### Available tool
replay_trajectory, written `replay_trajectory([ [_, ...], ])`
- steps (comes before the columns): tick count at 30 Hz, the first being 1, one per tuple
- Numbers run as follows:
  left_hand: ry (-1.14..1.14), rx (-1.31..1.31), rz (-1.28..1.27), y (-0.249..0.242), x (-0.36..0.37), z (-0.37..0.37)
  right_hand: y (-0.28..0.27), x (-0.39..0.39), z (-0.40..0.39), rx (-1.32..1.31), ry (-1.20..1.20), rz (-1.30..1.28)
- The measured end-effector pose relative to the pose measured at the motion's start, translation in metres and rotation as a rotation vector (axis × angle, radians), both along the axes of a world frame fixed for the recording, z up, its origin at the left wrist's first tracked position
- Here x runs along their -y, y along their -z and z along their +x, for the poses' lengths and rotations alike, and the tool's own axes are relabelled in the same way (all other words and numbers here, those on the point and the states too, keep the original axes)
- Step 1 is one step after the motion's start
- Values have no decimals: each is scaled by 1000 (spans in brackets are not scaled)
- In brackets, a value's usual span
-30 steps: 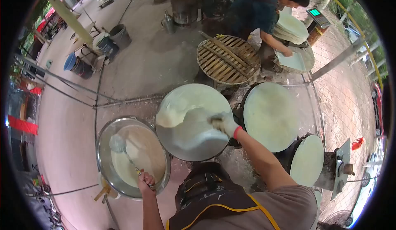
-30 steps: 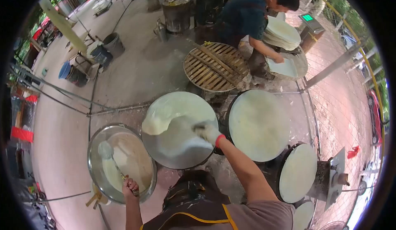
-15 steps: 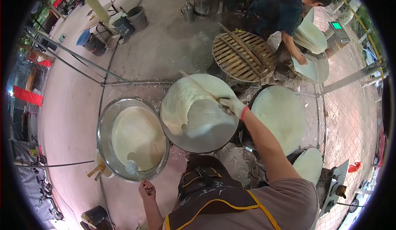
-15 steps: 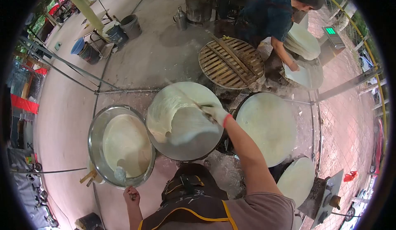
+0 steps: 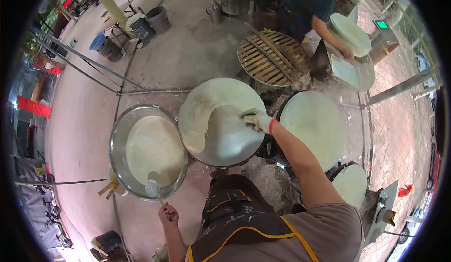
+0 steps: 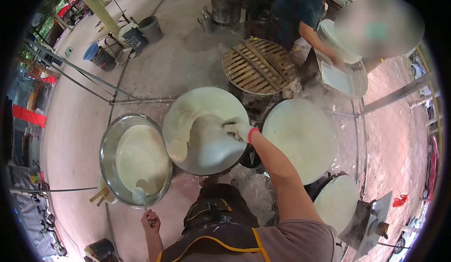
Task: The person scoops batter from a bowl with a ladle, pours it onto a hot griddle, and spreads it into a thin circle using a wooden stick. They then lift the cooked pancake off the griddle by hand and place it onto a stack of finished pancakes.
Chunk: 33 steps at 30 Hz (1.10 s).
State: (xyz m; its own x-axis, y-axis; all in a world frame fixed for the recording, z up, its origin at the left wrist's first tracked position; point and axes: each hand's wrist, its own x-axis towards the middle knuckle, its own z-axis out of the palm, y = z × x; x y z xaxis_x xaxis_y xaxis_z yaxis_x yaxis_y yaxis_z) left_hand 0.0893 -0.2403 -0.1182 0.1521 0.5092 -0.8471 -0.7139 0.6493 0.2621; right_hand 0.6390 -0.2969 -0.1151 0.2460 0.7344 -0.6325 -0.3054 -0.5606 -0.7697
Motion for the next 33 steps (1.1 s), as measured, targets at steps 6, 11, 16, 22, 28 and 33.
replay_trajectory([
  [6, 18, 83, -27, -9, 9, -5, 5, 42, -10, -75, -236, -5],
  [11, 126, 138, 12, 2, -10, -29, 17, 56, -47, -96, 98, -2],
  [16, 224, 184, 68, 10, -43, -62, 21, 118, -125, -12, 59, -86],
  [22, 462, 278, 74, -11, -96, -114, 27, 91, -331, -165, 530, 116],
  [28, 582, 532, 542, -72, -128, -193, 58, -46, -399, 172, 591, -11],
  [33, 485, 626, 502, -85, -141, -217, 56, -64, -464, 492, 806, -394],
])
